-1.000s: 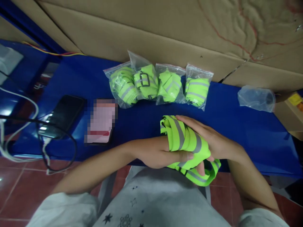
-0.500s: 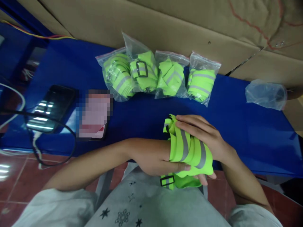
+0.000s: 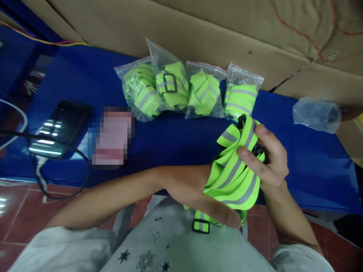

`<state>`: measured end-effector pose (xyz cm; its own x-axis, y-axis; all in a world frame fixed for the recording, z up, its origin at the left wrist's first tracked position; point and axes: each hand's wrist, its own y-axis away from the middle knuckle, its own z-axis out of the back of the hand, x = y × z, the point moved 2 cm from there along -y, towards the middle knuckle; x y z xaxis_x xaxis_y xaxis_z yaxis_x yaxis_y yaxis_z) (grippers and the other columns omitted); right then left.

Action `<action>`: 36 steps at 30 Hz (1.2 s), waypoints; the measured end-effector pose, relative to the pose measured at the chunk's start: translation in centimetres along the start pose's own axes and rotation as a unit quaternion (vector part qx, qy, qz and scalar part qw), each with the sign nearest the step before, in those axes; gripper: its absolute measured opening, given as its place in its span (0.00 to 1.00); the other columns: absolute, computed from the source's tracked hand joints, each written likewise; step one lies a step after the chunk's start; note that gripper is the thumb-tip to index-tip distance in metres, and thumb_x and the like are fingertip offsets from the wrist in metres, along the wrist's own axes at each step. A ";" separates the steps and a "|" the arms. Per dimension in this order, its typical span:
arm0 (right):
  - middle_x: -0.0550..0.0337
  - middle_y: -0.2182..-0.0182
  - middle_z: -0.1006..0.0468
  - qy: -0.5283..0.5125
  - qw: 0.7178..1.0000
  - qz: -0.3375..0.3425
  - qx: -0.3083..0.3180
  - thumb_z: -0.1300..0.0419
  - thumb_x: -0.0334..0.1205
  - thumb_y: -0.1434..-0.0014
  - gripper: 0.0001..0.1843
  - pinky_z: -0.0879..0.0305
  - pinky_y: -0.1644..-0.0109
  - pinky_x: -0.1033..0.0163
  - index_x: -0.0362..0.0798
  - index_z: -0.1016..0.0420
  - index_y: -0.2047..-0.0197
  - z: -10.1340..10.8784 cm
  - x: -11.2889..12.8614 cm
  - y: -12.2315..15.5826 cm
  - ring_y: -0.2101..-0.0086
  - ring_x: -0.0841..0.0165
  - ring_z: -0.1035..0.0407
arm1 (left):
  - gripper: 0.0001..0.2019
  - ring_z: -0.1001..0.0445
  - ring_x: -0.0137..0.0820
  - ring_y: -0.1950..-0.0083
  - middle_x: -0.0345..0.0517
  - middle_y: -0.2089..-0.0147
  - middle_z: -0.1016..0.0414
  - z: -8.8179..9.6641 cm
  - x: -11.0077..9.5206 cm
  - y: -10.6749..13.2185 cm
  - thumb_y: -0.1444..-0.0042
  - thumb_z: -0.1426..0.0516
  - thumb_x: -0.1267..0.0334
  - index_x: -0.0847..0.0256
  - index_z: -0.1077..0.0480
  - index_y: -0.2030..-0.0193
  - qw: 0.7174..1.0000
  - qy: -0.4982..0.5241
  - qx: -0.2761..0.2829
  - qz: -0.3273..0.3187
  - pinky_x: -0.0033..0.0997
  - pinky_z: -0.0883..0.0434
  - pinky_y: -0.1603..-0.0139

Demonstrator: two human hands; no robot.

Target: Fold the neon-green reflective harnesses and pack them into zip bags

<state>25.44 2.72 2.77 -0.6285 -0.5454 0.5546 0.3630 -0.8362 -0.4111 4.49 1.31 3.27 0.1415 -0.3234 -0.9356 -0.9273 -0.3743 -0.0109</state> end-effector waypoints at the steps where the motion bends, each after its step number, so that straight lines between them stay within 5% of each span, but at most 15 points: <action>1: 0.58 0.34 0.28 0.008 1.000 0.004 -0.002 0.38 0.53 0.31 0.32 0.24 0.34 0.43 0.68 0.39 0.26 0.1 0.0 0.0 0.32 0.51 0.35 | 0.22 0.20 0.38 0.51 0.51 0.51 0.18 0.0 0.1 0.0 0.42 0.34 0.43 0.61 0.23 0.55 0.999 0.040 -0.021 0.007 0.32 0.20 0.49; 6: 0.58 0.32 0.30 0.042 0.998 0.041 0.032 0.36 0.51 0.32 0.27 0.28 0.30 0.42 0.62 0.29 0.32 0.2 -0.7 0.0 0.28 0.49 0.41 | 0.23 0.22 0.37 0.39 0.54 0.37 0.22 0.1 0.8 0.1 0.28 0.48 0.45 0.62 0.26 0.42 0.985 0.120 -0.119 0.036 0.36 0.25 0.35; 9: 0.63 0.28 0.35 0.029 0.997 0.058 0.051 0.38 0.47 0.30 0.26 0.34 0.26 0.43 0.66 0.31 0.31 0.2 -0.8 0.2 0.26 0.50 0.46 | 0.24 0.20 0.39 0.43 0.55 0.42 0.19 0.2 0.9 0.4 0.28 0.48 0.44 0.63 0.23 0.45 0.991 0.075 -0.077 0.084 0.39 0.22 0.37; 15: 0.70 0.22 0.53 0.058 0.990 0.108 0.067 0.42 0.32 0.28 0.40 0.35 0.25 0.48 0.74 0.50 0.22 0.8 0.1 -0.5 0.26 0.54 0.46 | 0.21 0.21 0.37 0.39 0.52 0.43 0.18 0.9 0.7 0.7 0.26 0.50 0.52 0.65 0.22 0.44 0.996 0.049 -0.024 0.071 0.38 0.26 0.32; 21: 0.75 0.23 0.53 0.113 0.983 0.132 0.067 0.43 0.28 0.29 0.40 0.34 0.26 0.45 0.75 0.46 0.24 1.1 0.2 -0.7 0.28 0.55 0.42 | 0.19 0.21 0.37 0.39 0.51 0.40 0.19 2.1 0.8 0.6 0.29 0.43 0.54 0.64 0.24 0.41 0.996 0.056 0.000 0.073 0.36 0.25 0.35; 23: 0.76 0.23 0.52 0.112 0.982 0.134 0.069 0.43 0.28 0.29 0.40 0.33 0.27 0.46 0.75 0.45 0.24 1.2 0.3 -0.7 0.29 0.55 0.40 | 0.21 0.20 0.37 0.41 0.50 0.40 0.19 2.6 0.5 0.5 0.35 0.37 0.51 0.60 0.25 0.40 0.996 0.042 -0.046 0.070 0.36 0.23 0.39; 28: 0.77 0.22 0.55 0.079 0.979 0.147 0.114 0.42 0.27 0.29 0.41 0.35 0.24 0.48 0.73 0.48 0.23 1.3 0.7 -1.1 0.28 0.56 0.42 | 0.25 0.17 0.37 0.50 0.47 0.48 0.16 3.4 0.0 0.4 0.42 0.32 0.46 0.57 0.22 0.43 0.953 0.113 -0.272 0.070 0.34 0.21 0.47; 32: 0.75 0.22 0.59 0.079 0.978 0.140 0.130 0.41 0.28 0.30 0.44 0.40 0.22 0.52 0.69 0.53 0.21 1.3 0.9 -1.2 0.27 0.59 0.45 | 0.20 0.18 0.33 0.69 0.46 0.66 0.16 3.3 0.0 0.4 0.43 0.32 0.46 0.63 0.20 0.56 0.936 0.207 -0.266 0.099 0.29 0.21 0.65; 36: 0.73 0.23 0.51 0.064 0.984 0.120 0.119 0.47 0.26 0.27 0.41 0.37 0.23 0.50 0.69 0.54 0.21 1.5 1.1 -1.2 0.28 0.61 0.41 | 0.19 0.19 0.29 0.68 0.44 0.64 0.16 3.5 -0.2 0.9 0.45 0.29 0.48 0.63 0.20 0.58 0.942 0.155 -0.271 0.126 0.25 0.22 0.64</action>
<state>25.33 3.08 4.97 -0.5807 -0.7299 0.3606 0.6527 -0.6821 -0.3297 2.39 4.10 2.20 0.1128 -0.6681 -0.7355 -0.6431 -0.6133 0.4585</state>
